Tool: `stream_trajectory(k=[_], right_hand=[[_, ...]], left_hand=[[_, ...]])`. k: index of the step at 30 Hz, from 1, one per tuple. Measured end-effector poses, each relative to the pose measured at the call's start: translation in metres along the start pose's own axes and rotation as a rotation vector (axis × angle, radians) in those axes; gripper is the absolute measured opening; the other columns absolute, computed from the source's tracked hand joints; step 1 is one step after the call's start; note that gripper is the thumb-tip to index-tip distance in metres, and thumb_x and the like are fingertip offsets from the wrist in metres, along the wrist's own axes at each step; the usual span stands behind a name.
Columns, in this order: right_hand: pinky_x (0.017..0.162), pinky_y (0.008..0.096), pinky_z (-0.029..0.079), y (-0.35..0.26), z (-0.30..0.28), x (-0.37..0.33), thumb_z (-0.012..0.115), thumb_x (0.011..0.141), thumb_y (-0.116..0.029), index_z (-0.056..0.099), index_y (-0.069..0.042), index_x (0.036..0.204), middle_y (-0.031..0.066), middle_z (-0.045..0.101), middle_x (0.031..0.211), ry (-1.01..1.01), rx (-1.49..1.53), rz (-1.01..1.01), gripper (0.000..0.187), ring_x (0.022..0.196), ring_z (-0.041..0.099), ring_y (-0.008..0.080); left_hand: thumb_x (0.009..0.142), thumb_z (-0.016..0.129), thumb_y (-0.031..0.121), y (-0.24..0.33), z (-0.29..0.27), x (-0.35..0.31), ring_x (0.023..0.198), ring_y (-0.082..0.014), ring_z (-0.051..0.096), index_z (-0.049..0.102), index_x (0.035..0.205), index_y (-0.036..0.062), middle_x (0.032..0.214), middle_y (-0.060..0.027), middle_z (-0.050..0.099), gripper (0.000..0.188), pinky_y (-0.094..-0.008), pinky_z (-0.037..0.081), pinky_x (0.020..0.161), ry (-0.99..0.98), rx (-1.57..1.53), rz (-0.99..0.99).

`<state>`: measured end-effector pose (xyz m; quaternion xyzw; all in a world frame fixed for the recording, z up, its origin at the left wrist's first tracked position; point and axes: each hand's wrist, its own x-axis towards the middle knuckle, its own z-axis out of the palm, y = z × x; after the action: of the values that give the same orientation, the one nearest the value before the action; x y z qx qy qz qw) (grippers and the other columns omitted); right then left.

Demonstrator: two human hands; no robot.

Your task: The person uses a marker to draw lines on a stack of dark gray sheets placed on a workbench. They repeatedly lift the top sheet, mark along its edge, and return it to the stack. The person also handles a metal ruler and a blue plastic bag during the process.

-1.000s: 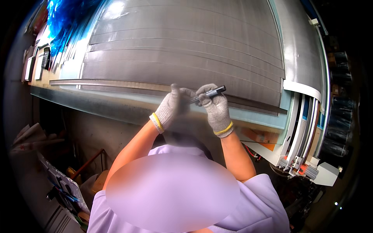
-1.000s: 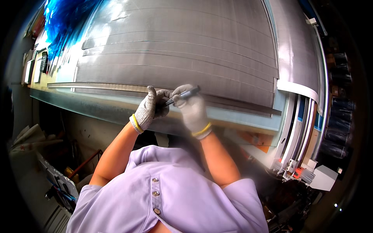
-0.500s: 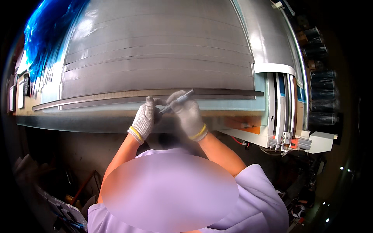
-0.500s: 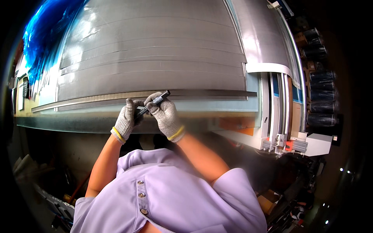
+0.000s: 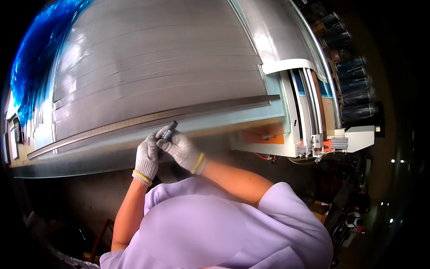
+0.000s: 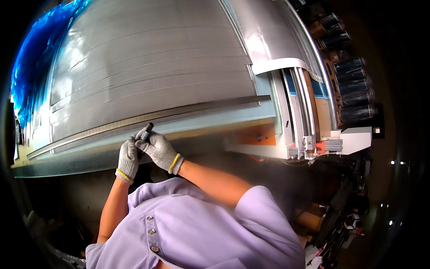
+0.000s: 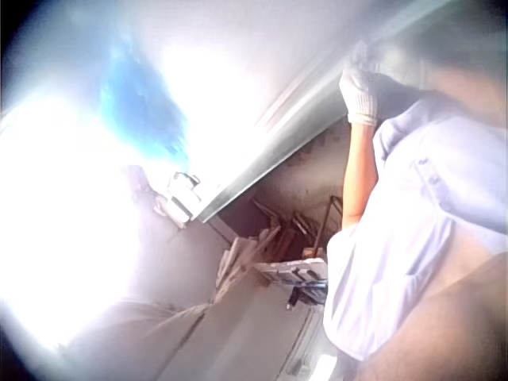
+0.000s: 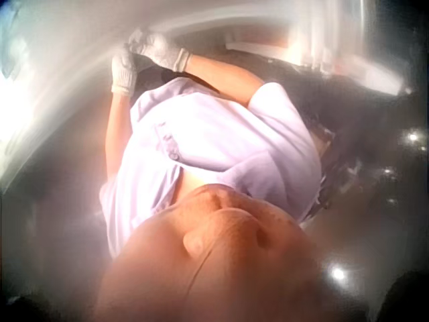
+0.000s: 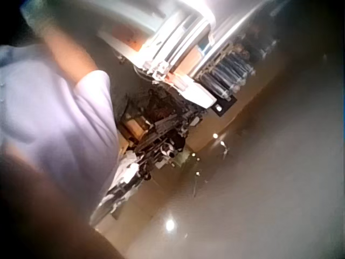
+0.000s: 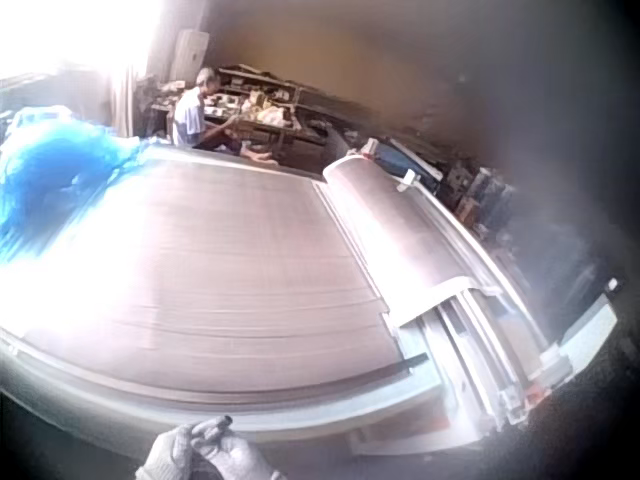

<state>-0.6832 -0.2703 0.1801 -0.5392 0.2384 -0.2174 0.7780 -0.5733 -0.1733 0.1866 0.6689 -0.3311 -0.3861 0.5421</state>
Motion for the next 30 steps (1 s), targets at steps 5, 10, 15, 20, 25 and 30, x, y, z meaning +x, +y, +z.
stream_trajectory(k=[5, 10, 15, 20, 25, 30], right_hand=[[0.078, 0.0435, 0.055, -0.078, -0.004, 0.054, 0.071, 0.083, -0.036, 0.068, -0.001, 0.099, 0.0212, 0.071, 0.088, -0.394, -1.13, 0.057, 0.039, 0.086, 0.07, 0.0378], [0.082, 0.0428, 0.056, -0.095, 0.106, 0.078, 0.065, 0.085, -0.028, 0.074, -0.007, 0.109, 0.0148, 0.073, 0.106, -1.3, -1.627, 0.108, 0.033, 0.095, 0.071, 0.0284], [0.084, 0.0426, 0.055, -0.068, 0.196, 0.092, 0.065, 0.086, -0.029, 0.074, -0.01, 0.111, 0.0121, 0.073, 0.109, -1.55, -1.824, -0.154, 0.033, 0.099, 0.069, 0.0264], [0.085, 0.0424, 0.054, -0.04, 0.239, 0.092, 0.065, 0.086, -0.03, 0.074, -0.013, 0.113, 0.0093, 0.072, 0.111, -1.623, -2.029, -0.28, 0.033, 0.103, 0.067, 0.0244], [0.087, 0.0422, 0.053, -0.028, 0.268, 0.086, 0.065, 0.087, -0.031, 0.073, -0.016, 0.115, 0.0065, 0.071, 0.114, -1.643, -2.282, -0.351, 0.033, 0.107, 0.066, 0.0224], [0.088, 0.0419, 0.052, -0.015, 0.295, 0.073, 0.065, 0.087, -0.032, 0.073, -0.019, 0.117, 0.0037, 0.071, 0.117, -1.689, -2.506, -0.463, 0.033, 0.111, 0.064, 0.0203]], left_hand=[[0.103, 0.049, 0.048, -0.059, -0.017, -0.01, 0.05, -0.0088, 0.043, 0.063, 0.092, 0.0061, 0.062, 0.0018, 0.051, 0.045, -0.0228, 0.036, 0.046, 0.208, -0.311, -0.335], [0.102, 0.052, 0.035, -0.156, -0.025, -0.02, 0.051, -0.0102, 0.043, 0.063, 0.093, 0.0054, 0.064, -0.0006, 0.055, 0.032, -0.0249, 0.037, 0.048, -0.036, 0.089, -0.3], [0.1, 0.054, 0.034, -0.177, -0.016, -0.04, 0.053, -0.0111, 0.045, 0.063, 0.092, 0.0043, 0.065, -0.0016, 0.057, 0.032, -0.0263, 0.038, 0.05, -0.091, 0.383, -0.374], [0.099, 0.056, 0.033, -0.187, -0.018, -0.056, 0.055, -0.0121, 0.048, 0.064, 0.091, 0.0031, 0.067, -0.0026, 0.059, 0.032, -0.0277, 0.04, 0.052, -0.077, 0.458, -0.431], [0.098, 0.059, 0.033, -0.185, -0.006, -0.051, 0.057, -0.013, 0.05, 0.064, 0.091, 0.0019, 0.069, -0.0036, 0.061, 0.032, -0.0291, 0.042, 0.054, -0.067, 0.486, -0.415], [0.096, 0.061, 0.032, -0.185, -0.002, -0.05, 0.059, -0.0139, 0.052, 0.065, 0.09, 0.0008, 0.07, -0.0046, 0.063, 0.032, -0.0305, 0.043, 0.056, -0.02, 0.495, -0.434]])
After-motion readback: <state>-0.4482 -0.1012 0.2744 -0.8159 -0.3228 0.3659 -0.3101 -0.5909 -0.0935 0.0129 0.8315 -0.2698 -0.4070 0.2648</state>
